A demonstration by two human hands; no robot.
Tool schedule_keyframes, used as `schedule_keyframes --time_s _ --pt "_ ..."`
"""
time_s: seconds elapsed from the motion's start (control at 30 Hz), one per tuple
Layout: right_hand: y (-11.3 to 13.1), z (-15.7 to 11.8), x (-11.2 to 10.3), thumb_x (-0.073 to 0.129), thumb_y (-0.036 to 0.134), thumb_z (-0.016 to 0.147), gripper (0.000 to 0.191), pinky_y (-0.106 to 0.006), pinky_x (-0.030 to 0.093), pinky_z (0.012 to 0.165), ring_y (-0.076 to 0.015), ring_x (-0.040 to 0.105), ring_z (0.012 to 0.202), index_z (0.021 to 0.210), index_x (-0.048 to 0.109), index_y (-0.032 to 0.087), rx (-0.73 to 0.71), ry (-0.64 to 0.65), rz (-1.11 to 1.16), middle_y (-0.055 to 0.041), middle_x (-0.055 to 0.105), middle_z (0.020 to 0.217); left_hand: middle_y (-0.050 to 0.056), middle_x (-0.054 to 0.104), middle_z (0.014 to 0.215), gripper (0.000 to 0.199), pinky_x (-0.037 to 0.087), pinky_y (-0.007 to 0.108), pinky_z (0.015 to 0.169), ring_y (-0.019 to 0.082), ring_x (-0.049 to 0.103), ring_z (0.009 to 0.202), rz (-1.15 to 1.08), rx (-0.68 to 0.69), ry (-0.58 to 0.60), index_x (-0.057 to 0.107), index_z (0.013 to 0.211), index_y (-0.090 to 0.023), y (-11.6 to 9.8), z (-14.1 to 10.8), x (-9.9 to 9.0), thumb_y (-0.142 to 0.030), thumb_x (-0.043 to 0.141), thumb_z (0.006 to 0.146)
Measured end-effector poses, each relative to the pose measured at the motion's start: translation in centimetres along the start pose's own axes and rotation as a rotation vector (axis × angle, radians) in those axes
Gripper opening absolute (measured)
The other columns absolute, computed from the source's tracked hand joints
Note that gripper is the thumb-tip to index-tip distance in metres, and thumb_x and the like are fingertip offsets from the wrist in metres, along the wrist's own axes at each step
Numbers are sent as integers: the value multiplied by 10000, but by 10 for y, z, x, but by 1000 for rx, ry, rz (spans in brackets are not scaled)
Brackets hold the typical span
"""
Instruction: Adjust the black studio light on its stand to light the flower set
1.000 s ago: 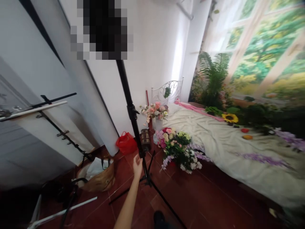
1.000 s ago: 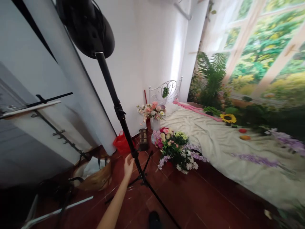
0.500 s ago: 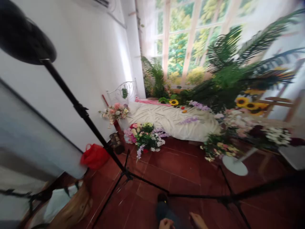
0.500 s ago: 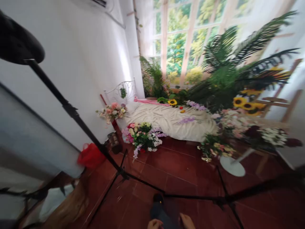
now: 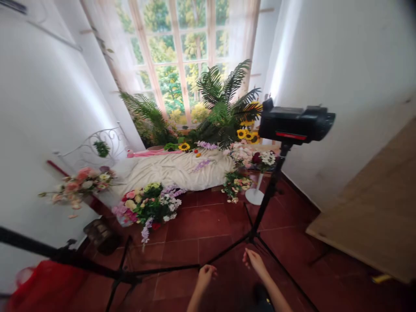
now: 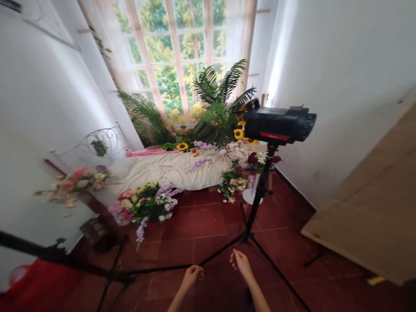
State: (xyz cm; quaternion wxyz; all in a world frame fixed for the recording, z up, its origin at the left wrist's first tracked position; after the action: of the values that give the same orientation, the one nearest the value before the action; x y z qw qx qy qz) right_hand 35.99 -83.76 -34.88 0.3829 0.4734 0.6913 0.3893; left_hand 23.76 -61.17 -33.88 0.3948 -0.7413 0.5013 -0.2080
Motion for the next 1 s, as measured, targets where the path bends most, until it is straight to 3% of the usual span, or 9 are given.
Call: schedule_keyframes --time_s 0.13,0.3,0.4,0.5,0.6,0.7,0.83,1.0 --pt "35 22 -94 305 647 652 455 -263 409 400 -174 564 445 559 436 222 -24 -100 1 -45 578 538 -14 534 476 292 406 233 514 117 529 471 78 52 72 556 582 -146 -41 17 89 -409 680 595" --pt "74 66 -207 471 641 641 454 -217 394 424 -120 529 446 594 496 190 -98 -106 208 -25 591 554 -22 555 538 286 383 214 508 86 490 456 142 174 184 553 673 -137 -106 39 219 -419 599 681" --pt "100 96 -257 535 612 658 437 -205 381 427 -106 518 444 613 519 178 -136 -65 289 -21 599 561 -4 576 622 341 422 238 562 106 527 541 173 362 292 555 773 -135 -164 35 295 -473 550 729" --pt "122 124 -285 538 590 706 427 -195 368 420 -94 508 429 616 518 173 -113 1 318 -16 601 556 49 609 861 401 461 286 728 139 576 754 211 693 323 545 969 -144 -242 14 352 -485 547 758" --pt "135 143 -294 479 580 781 426 -176 360 420 -83 520 436 681 534 170 -30 100 379 -13 606 569 112 523 1157 545 424 339 894 180 531 1017 162 996 183 426 1204 -173 -319 -10 384 -440 588 757" --pt "144 151 -292 412 594 829 446 -175 395 460 -87 560 489 802 556 172 65 246 516 -20 628 636 127 481 1224 615 379 366 968 200 486 1115 129 1141 85 353 1274 -174 -374 -29 410 -405 603 761" --pt "158 156 -284 406 589 843 446 -195 429 498 -93 573 526 841 562 171 160 428 706 -18 627 672 112 508 1215 521 378 357 975 195 497 1119 80 1209 46 396 1224 -188 -418 -43 432 -390 583 781" --pt "173 162 -282 474 524 844 368 -184 408 479 -81 531 507 734 519 176 192 495 847 6 592 636 95 607 1038 399 437 343 872 187 580 959 90 1183 58 484 1088 -175 -456 -45 445 -400 584 774"
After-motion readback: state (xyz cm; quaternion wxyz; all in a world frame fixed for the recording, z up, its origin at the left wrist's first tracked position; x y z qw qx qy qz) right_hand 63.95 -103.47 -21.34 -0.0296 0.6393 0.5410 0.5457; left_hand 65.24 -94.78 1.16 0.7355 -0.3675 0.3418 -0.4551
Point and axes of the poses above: each hand's wrist, its own z-axis towards the middle knuckle, its own x-axis out of the palm, y = z × x, the point moved 8 cm from there along z, towards the middle knuckle
